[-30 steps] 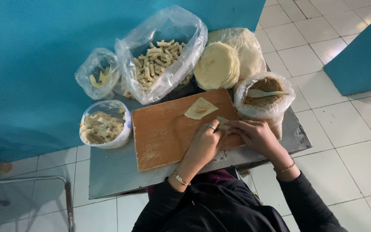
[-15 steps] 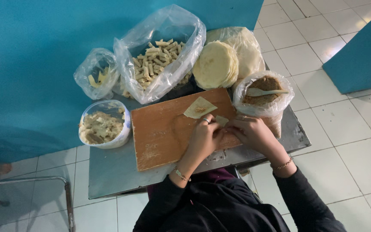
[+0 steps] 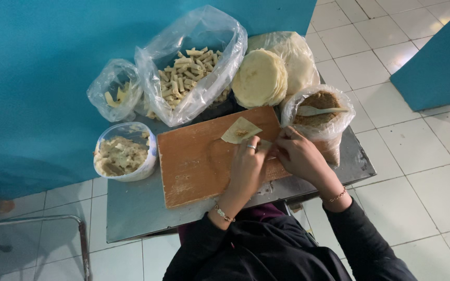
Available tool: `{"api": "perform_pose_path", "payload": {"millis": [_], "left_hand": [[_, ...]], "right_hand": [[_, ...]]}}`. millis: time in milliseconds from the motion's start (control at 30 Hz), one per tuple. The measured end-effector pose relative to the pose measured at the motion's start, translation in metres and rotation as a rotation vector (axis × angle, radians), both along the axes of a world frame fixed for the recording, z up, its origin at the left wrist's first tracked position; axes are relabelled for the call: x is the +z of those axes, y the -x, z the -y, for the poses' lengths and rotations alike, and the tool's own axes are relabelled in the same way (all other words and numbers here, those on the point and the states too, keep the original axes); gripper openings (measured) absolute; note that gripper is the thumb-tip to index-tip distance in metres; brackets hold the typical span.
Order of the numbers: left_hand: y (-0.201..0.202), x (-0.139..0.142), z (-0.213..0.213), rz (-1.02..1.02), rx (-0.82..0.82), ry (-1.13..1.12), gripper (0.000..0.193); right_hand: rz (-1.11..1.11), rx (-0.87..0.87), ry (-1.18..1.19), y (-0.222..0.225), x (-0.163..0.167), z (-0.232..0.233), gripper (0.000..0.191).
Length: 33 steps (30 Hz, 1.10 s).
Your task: The person spoons filling from a plastic bag onto triangular pastry wrappers on a wooden board and folds the wrappers over the filling into filled pastries, setting finished ones aside. At the end the person picks up and handles a round flatbread from a stack.
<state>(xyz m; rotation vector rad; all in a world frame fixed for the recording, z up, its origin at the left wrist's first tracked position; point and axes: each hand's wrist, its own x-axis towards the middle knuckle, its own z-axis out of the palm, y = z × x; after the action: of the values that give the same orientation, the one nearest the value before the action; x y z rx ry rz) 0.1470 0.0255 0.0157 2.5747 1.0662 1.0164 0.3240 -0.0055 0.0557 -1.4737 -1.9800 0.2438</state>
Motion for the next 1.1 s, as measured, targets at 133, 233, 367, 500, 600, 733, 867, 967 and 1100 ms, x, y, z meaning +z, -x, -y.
{"api": "perform_pose_path", "payload": {"millis": [133,233,367,500,600,733,867,967,1100], "left_hand": [[0.001,0.005,0.004,-0.089,0.048,-0.103,0.031],[0.004,0.006,0.004,-0.036,0.074,-0.029,0.020],[0.005,0.004,-0.005,-0.022,0.113,0.106,0.015],[0.004,0.004,-0.016,0.003,0.123,0.198,0.019],[0.003,0.006,-0.017,-0.014,0.147,0.225,0.017],[0.000,0.010,-0.007,0.010,0.201,0.175,0.016],[-0.005,0.009,0.010,-0.078,0.193,0.006,0.006],[-0.004,0.007,0.011,-0.113,0.177,-0.067,0.017],[-0.003,0.002,0.008,-0.132,0.145,-0.030,0.018]], "right_hand": [[-0.064,-0.099,0.015,0.002,0.000,0.004,0.017],[0.003,-0.039,-0.038,0.000,-0.002,0.008,0.011],[0.111,0.001,-0.178,-0.003,-0.007,0.018,0.023],[0.133,0.012,-0.209,-0.006,-0.011,0.018,0.019],[0.153,0.039,-0.206,-0.009,-0.014,0.012,0.016],[0.234,0.030,-0.209,-0.009,-0.020,0.010,0.017],[0.255,0.007,-0.189,-0.007,-0.025,0.008,0.021],[0.232,-0.019,-0.168,-0.006,-0.025,0.006,0.027],[0.182,-0.068,-0.113,-0.003,-0.021,0.006,0.024]]}}
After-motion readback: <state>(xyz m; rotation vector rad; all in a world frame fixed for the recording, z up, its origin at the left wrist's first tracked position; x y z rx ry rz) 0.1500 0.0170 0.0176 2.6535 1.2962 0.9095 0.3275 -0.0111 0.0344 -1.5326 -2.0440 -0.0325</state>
